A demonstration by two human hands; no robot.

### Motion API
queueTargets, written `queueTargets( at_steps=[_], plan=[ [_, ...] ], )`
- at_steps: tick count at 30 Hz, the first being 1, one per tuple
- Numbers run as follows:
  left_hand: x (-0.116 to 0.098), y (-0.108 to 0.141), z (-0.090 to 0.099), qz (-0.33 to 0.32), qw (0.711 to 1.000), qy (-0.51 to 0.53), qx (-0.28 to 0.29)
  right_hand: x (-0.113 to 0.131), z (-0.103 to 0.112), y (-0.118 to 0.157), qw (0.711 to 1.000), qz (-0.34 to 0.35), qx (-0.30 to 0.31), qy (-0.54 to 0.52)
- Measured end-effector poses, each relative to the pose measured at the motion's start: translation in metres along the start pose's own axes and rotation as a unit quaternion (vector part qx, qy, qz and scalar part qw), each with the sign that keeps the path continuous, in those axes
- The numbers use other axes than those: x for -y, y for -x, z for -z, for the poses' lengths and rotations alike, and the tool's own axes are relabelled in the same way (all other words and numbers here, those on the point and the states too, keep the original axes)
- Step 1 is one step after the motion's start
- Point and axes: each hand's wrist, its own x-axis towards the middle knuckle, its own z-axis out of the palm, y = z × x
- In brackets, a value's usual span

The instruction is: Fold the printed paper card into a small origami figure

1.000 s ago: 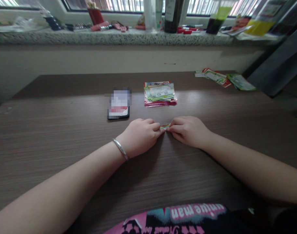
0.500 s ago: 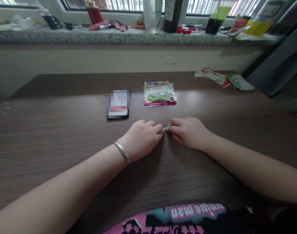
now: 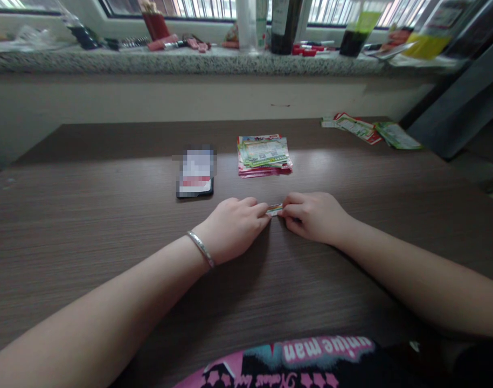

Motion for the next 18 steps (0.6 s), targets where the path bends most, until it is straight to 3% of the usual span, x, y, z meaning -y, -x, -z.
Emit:
queueTargets(
  at_steps=[18],
  plan=[
    [-0.0053,0.0067,0.0086,0.053,0.998,0.001,0.044,-0.005,-0.0036,0.0045,1.0,0.004,-0.006,-0.009]
  ],
)
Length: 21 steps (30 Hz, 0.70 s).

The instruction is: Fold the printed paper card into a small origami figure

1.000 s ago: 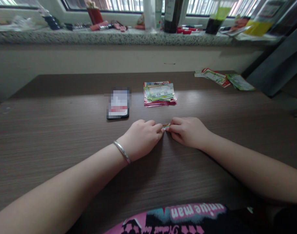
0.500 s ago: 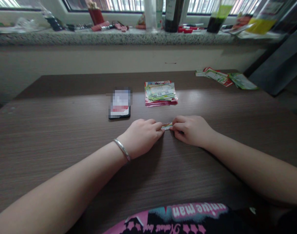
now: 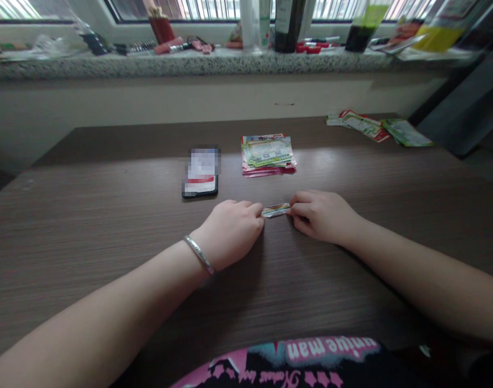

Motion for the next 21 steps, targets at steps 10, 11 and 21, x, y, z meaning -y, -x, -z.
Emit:
queueTargets(
  at_steps=[10,11,21],
  plan=[
    [0.001,-0.006,-0.002,0.051,0.998,0.02,0.011,-0.001,-0.009,-0.005,0.997,0.021,-0.055,-0.047],
    [0.0,-0.007,-0.004,0.052,0.998,0.017,-0.003,-0.001,-0.009,-0.006,0.997,0.022,-0.054,-0.053],
    [0.003,-0.009,-0.02,0.074,0.993,0.041,-0.086,0.004,-0.008,-0.01,0.996,0.0,-0.053,-0.072]
  ],
)
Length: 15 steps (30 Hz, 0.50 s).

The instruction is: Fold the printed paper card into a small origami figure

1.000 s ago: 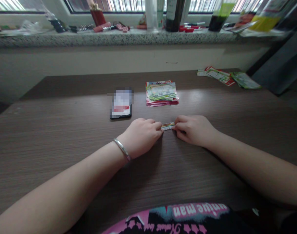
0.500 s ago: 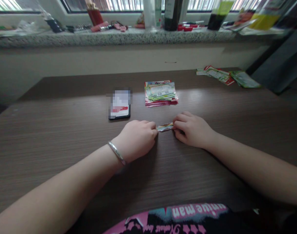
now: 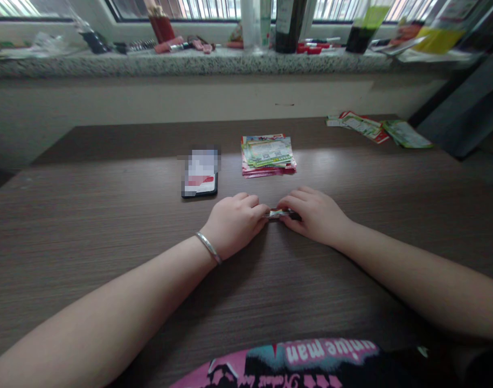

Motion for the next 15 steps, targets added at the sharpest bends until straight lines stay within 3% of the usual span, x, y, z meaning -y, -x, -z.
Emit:
queueTargets(
  at_steps=[6,15],
  plan=[
    [0.0034,-0.0031,-0.0049,-0.006,0.999,0.052,-0.013,-0.0011,-0.0035,0.0017,0.999,0.041,-0.004,0.014],
    [0.0015,-0.0054,-0.004,-0.011,0.999,0.043,0.014,0.0034,-0.0012,-0.0014,0.998,0.051,-0.002,0.042]
  ],
)
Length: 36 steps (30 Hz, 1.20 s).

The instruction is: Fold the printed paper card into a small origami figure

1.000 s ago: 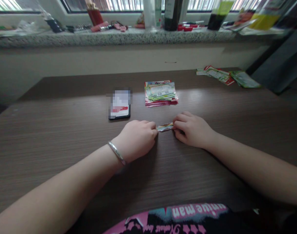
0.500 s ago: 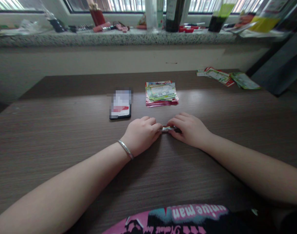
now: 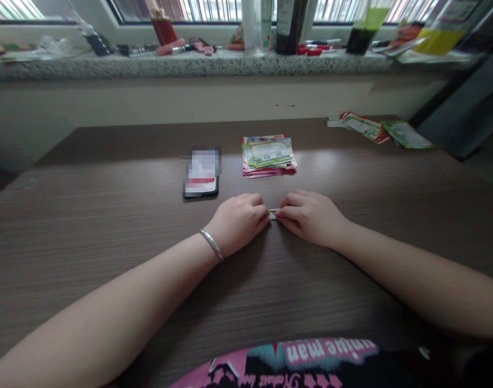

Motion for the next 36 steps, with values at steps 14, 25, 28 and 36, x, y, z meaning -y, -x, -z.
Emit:
queueTargets(
  at_steps=[14,25,28,36],
  plan=[
    [-0.002,0.001,0.0,0.017,0.999,0.029,-0.006,0.002,0.002,0.003,1.0,-0.024,0.006,0.009],
    [-0.005,0.003,0.001,0.018,1.0,-0.016,0.007,-0.001,-0.004,-0.004,0.998,0.044,-0.032,-0.036],
    [-0.005,0.003,0.0,0.016,1.0,-0.013,0.007,-0.001,-0.007,-0.004,0.997,0.039,-0.02,-0.064],
    [-0.002,-0.002,-0.004,0.018,0.999,0.047,-0.004,0.003,-0.003,-0.007,0.987,-0.094,-0.003,-0.133]
  ],
)
